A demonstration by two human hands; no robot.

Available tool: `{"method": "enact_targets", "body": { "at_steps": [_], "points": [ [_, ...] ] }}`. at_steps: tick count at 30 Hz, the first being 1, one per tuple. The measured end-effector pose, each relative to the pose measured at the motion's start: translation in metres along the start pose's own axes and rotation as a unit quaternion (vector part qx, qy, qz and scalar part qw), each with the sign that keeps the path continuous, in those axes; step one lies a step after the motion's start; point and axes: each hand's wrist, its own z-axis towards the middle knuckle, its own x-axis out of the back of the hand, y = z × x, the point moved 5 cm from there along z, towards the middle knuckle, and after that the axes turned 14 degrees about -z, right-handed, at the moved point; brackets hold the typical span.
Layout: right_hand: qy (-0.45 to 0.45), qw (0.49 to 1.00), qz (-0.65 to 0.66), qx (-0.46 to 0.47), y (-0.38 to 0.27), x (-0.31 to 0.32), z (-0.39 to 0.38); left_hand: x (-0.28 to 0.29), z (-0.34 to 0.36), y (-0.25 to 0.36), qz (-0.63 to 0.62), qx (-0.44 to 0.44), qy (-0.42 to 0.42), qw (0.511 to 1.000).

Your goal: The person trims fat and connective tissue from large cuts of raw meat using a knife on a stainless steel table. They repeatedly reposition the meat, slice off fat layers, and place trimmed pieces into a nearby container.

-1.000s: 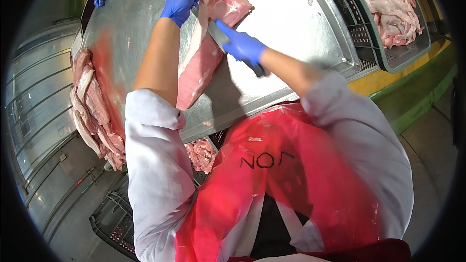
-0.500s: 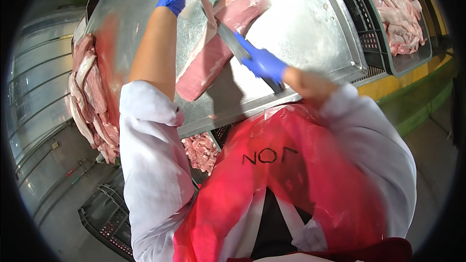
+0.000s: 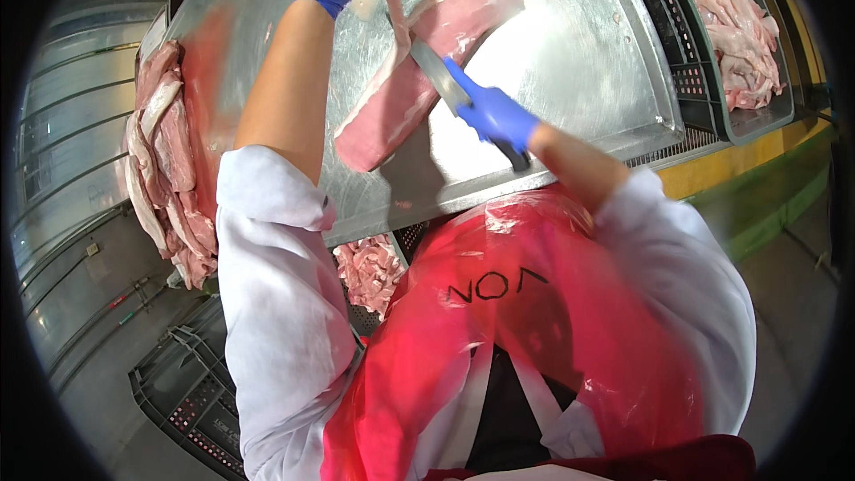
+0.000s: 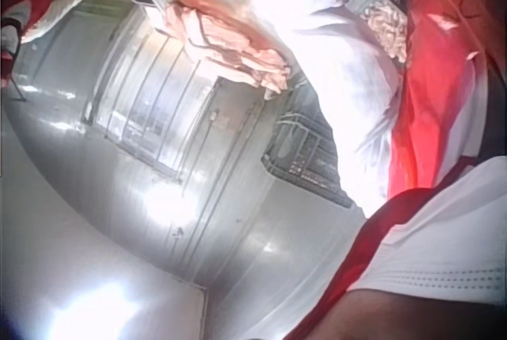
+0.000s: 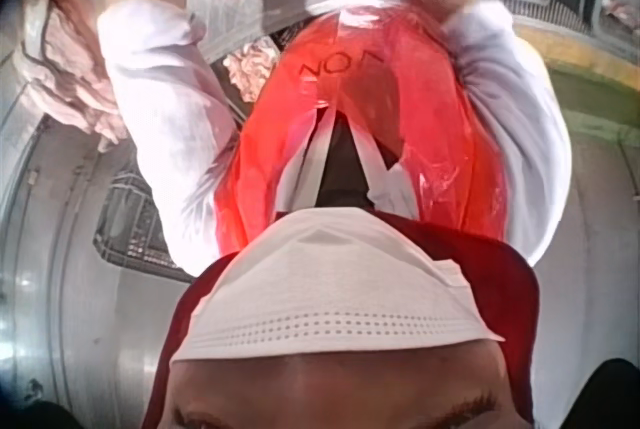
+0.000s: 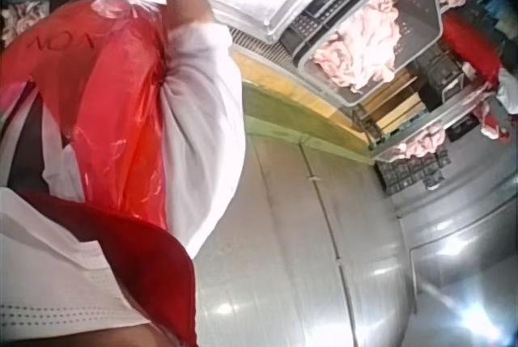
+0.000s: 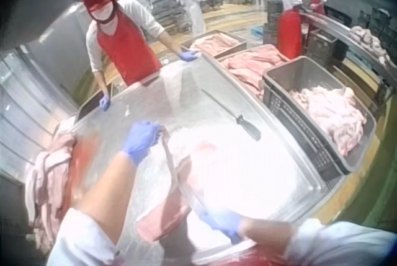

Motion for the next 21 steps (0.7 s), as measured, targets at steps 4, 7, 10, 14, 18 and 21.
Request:
{"method": "enact_targets", "body": {
  "at_steps": [4,7,10,14,18,21],
  "points": [
    [0.016,0.999,-0.023,-0.028,-0.029,0.016,0.045,0.006,-0.004,0.011,0.123,-0.088,-0.038,0.988],
    [-0.004,0.999,-0.037,0.0,-0.017,-0.015,-0.018,0.034,-0.008,-0.006,-0.149,0.042,0.051,0.987],
    [0.008,0.999,-0.033,0.008,-0.017,-0.019,-0.018,0.056,-0.016,0.001,-0.023,-0.054,0.032,0.998],
    [0.056,0.995,-0.082,-0.028,-0.041,0.001,0.07,0.04,-0.042,0.041,0.268,-0.258,-0.021,0.928],
    [-0.027,0.998,-0.047,0.021,-0.013,-0.044,-0.001,0.08,-0.057,0.025,-0.007,-0.053,0.067,0.996],
    [-0.003,0.996,-0.087,0.004,-0.026,-0.048,-0.013,0.09,-0.075,0.03,-0.122,-0.005,0.095,0.988]
  ]
}}
